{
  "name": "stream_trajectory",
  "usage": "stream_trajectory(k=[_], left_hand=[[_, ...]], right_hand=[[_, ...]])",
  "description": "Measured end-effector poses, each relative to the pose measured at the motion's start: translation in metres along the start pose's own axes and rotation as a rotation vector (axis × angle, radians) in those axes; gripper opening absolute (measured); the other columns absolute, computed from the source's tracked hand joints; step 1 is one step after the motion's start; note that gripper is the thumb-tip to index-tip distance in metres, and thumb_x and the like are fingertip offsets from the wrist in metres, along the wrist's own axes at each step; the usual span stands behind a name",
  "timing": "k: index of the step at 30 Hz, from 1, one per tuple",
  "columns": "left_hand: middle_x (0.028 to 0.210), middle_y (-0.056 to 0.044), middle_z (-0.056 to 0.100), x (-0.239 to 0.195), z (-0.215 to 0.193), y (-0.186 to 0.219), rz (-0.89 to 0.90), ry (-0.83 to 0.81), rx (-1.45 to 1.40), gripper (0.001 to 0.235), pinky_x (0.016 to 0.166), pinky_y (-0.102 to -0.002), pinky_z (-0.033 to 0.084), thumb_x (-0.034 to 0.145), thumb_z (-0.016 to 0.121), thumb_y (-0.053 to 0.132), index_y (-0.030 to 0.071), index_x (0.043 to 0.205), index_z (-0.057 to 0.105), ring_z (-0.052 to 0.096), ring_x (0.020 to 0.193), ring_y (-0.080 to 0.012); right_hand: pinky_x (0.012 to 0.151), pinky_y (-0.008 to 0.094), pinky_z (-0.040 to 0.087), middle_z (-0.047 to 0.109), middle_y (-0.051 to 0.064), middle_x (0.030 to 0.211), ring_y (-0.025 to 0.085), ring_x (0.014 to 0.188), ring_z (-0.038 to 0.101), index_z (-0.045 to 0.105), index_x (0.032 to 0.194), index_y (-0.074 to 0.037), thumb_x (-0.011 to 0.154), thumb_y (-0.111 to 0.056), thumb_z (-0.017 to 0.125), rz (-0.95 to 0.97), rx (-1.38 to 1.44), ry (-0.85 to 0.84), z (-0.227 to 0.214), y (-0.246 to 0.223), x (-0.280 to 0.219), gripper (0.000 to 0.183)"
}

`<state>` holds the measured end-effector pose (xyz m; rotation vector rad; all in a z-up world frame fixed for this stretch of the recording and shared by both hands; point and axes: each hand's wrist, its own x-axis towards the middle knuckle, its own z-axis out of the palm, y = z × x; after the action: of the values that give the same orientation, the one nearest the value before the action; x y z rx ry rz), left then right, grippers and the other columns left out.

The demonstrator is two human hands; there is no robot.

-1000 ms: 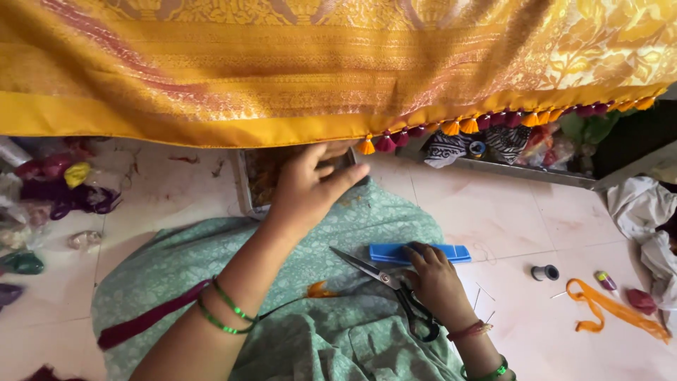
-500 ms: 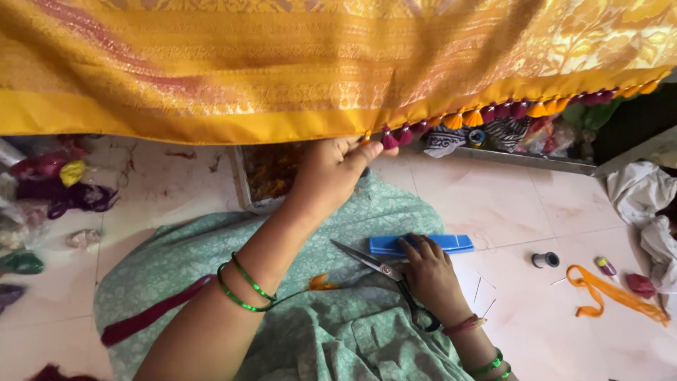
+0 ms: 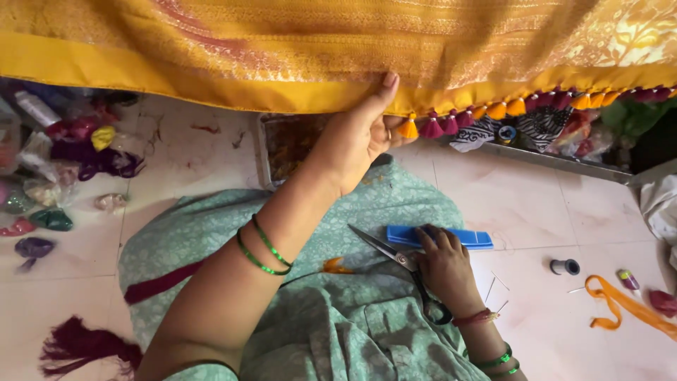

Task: Manually tying and trimming decorative tassels on the edge of a yellow and gold sari using thread, a comb, and scissors.

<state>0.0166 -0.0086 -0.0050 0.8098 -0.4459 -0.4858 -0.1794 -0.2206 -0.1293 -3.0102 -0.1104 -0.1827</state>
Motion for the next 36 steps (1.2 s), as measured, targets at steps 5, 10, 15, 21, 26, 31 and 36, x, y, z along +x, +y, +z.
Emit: stream_trajectory(k=[5, 10, 15, 21, 26, 31, 36], left_hand=[[0.107, -0.006, 0.073, 0.001, 0.006, 0.008, -0.064, 0.032, -0.157, 0.038, 0.085, -0.039, 0.057, 0.098, 0.064, 0.047, 0.013, 0.115, 0.066, 0.069, 0.092, -0.0160], [0.088, -0.004, 0.062, 0.001, 0.015, 0.006, -0.115, 0.094, -0.069, 0.044, 0.087, -0.044, 0.063, 0.097, 0.068, 0.046, 0.006, 0.114, 0.069, 0.070, 0.087, -0.0182], [0.113, -0.007, 0.077, 0.004, 0.017, -0.002, -0.091, 0.074, 0.189, 0.051, 0.091, -0.033, 0.056, 0.092, 0.072, 0.038, -0.005, 0.119, 0.074, 0.071, 0.102, -0.0150], [0.119, -0.010, 0.075, 0.003, 0.007, -0.014, 0.051, 0.118, 0.258, 0.043, 0.097, -0.029, 0.050, 0.098, 0.070, 0.026, -0.008, 0.125, 0.071, 0.066, 0.107, -0.0150], [0.118, -0.006, 0.075, -0.002, 0.008, -0.019, 0.115, 0.115, 0.344, 0.034, 0.099, -0.029, 0.053, 0.103, 0.060, 0.021, -0.003, 0.125, 0.068, 0.068, 0.107, -0.0123], [0.115, -0.008, 0.074, -0.004, 0.013, -0.012, 0.177, 0.145, 0.352, 0.029, 0.097, -0.029, 0.053, 0.105, 0.061, 0.017, -0.005, 0.124, 0.068, 0.067, 0.106, -0.0138], [0.122, -0.008, 0.072, -0.008, 0.010, -0.003, 0.205, 0.104, 0.220, 0.028, 0.102, -0.030, 0.052, 0.101, 0.065, 0.008, -0.006, 0.125, 0.065, 0.066, 0.115, -0.0140]], right_hand=[[0.105, 0.049, 0.042, 0.058, 0.014, 0.140, 0.037, 0.129, 0.052, 0.059, 0.136, -0.010, 0.085, -0.021, 0.066, 0.014, 0.009, 0.063, 0.009, 0.001, -0.008, 0.052], [0.106, 0.049, 0.042, 0.058, 0.014, 0.139, 0.037, 0.128, 0.052, 0.059, 0.136, -0.009, 0.086, -0.020, 0.064, 0.010, -0.005, 0.066, 0.009, -0.001, -0.006, 0.051], [0.102, 0.049, 0.043, 0.059, 0.017, 0.134, 0.039, 0.124, 0.053, 0.061, 0.132, -0.006, 0.082, -0.018, 0.067, -0.001, 0.014, 0.074, 0.013, 0.009, -0.015, 0.051], [0.092, 0.043, 0.054, 0.063, 0.010, 0.109, 0.033, 0.105, 0.061, 0.070, 0.109, -0.015, 0.089, -0.013, 0.073, 0.060, 0.170, 0.044, 0.029, 0.030, -0.078, 0.020], [0.079, 0.045, 0.055, 0.065, 0.016, 0.111, 0.040, 0.098, 0.062, 0.063, 0.125, -0.003, 0.072, -0.010, 0.071, -0.090, 0.268, -0.030, -0.013, 0.025, -0.086, 0.054], [0.081, 0.044, 0.058, 0.063, 0.016, 0.119, 0.037, 0.102, 0.066, 0.054, 0.131, -0.007, 0.078, -0.019, 0.074, 0.095, 0.224, -0.327, -0.012, 0.037, -0.092, 0.058], [0.082, 0.043, 0.057, 0.071, 0.014, 0.107, 0.035, 0.096, 0.070, 0.056, 0.133, -0.013, 0.085, -0.024, 0.075, 0.224, 0.127, -0.537, -0.022, 0.042, -0.078, 0.053]])
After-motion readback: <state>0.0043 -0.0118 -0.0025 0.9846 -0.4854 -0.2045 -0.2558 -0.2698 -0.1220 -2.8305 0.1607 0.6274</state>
